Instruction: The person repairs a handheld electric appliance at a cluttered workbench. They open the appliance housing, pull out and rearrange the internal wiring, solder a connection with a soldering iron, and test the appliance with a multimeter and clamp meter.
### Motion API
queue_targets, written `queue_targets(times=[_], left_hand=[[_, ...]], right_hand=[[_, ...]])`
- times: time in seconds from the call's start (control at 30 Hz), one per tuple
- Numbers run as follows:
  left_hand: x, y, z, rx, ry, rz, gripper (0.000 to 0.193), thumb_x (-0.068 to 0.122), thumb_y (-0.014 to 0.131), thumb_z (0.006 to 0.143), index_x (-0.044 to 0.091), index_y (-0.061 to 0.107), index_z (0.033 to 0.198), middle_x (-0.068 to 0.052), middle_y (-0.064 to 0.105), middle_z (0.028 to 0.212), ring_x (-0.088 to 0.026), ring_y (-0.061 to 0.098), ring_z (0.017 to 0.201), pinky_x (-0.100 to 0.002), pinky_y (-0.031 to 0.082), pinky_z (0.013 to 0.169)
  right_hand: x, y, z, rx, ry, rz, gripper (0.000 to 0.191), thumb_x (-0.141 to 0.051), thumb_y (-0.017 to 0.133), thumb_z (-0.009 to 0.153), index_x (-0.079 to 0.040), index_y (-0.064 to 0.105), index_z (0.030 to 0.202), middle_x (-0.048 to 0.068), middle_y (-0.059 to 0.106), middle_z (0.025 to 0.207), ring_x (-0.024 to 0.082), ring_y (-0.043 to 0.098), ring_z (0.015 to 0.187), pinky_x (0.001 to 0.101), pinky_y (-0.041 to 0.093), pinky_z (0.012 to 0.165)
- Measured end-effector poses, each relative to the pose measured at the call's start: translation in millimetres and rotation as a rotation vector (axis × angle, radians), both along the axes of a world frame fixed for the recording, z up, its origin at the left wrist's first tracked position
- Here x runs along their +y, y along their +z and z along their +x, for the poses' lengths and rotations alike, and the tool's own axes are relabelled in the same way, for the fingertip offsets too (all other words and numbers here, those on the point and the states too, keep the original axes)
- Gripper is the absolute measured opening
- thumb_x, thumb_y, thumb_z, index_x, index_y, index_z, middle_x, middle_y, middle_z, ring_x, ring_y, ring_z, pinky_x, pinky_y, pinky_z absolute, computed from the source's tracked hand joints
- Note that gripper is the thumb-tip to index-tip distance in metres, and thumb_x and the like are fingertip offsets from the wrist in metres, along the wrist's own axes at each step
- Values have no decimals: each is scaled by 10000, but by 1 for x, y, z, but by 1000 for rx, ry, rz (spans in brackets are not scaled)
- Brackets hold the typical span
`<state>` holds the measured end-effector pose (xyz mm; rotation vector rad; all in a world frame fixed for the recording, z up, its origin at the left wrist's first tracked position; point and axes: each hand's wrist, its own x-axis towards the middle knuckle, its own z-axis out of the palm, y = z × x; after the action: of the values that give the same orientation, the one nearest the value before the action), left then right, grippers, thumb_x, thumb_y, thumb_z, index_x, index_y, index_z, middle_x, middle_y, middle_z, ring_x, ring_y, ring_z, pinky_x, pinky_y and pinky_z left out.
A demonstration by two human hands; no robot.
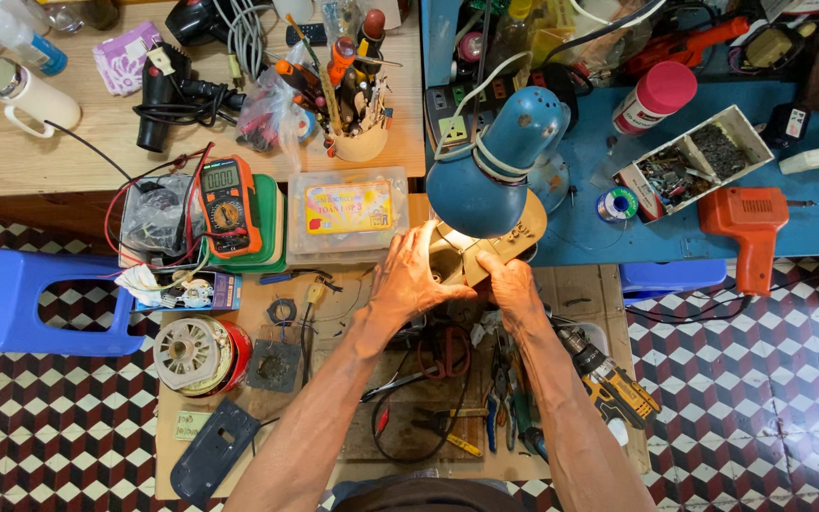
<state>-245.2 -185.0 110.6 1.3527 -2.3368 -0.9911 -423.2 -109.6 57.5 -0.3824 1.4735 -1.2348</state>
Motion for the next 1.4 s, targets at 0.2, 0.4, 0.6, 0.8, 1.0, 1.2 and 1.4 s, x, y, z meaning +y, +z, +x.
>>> queue_targets(times=[0.2,0.4,0.6,0.8,1.0,1.2,1.4], left_hand=[[7,-8,-3,11,-1,-67,1308,601,967,508,64,334,1519,-160,467,1490,-348,407,1390,-512,386,1089],[13,-13,-3,156,15,-135,1244,540,954,541,53,357,1518,-148,508,1486,-345,454,1373,-477,421,1109],[12,-15,0,188,6,-149,1202,500,964,555,50,372,1499,-167,503,1472,-355,450,1365,-475,402,1124],[12,-15,2,219,-9,-191,1206,500,960,573,27,361,1506,-185,496,1473,-367,443,1368,-478,393,1145],[11,-9,2,162,-19,-138,1220,542,968,569,33,360,1497,-184,485,1472,-364,435,1370,-476,388,1134],[13,-7,2,196,-15,-157,1245,530,957,543,35,353,1513,-166,494,1477,-358,448,1368,-465,404,1130],[13,-9,0,160,-8,-144,1194,512,965,567,64,371,1501,-153,489,1486,-351,439,1372,-469,407,1119]], right_hand=[[1,-2,-6,-49,-11,27,331,-227,641,913,39,683,1107,124,748,969,194,732,776,324,591,660],[1,-2,-6,-39,-1,33,370,-226,633,946,61,660,1177,144,750,996,220,739,792,345,601,643],[3,7,-3,-33,18,16,366,-231,620,956,56,654,1182,160,751,991,225,744,790,348,615,619],[4,2,1,-38,-2,4,358,-220,618,948,59,655,1170,162,745,979,231,743,767,352,616,606],[6,-7,-4,142,56,26,378,-264,654,1020,103,711,1096,156,712,888,175,582,629,298,445,507],[7,-2,4,41,-54,12,333,-250,651,956,58,699,1072,119,735,907,162,689,675,306,556,539],[6,9,4,-4,-3,-11,327,-227,622,937,38,670,1121,135,754,935,209,744,734,333,620,595]])
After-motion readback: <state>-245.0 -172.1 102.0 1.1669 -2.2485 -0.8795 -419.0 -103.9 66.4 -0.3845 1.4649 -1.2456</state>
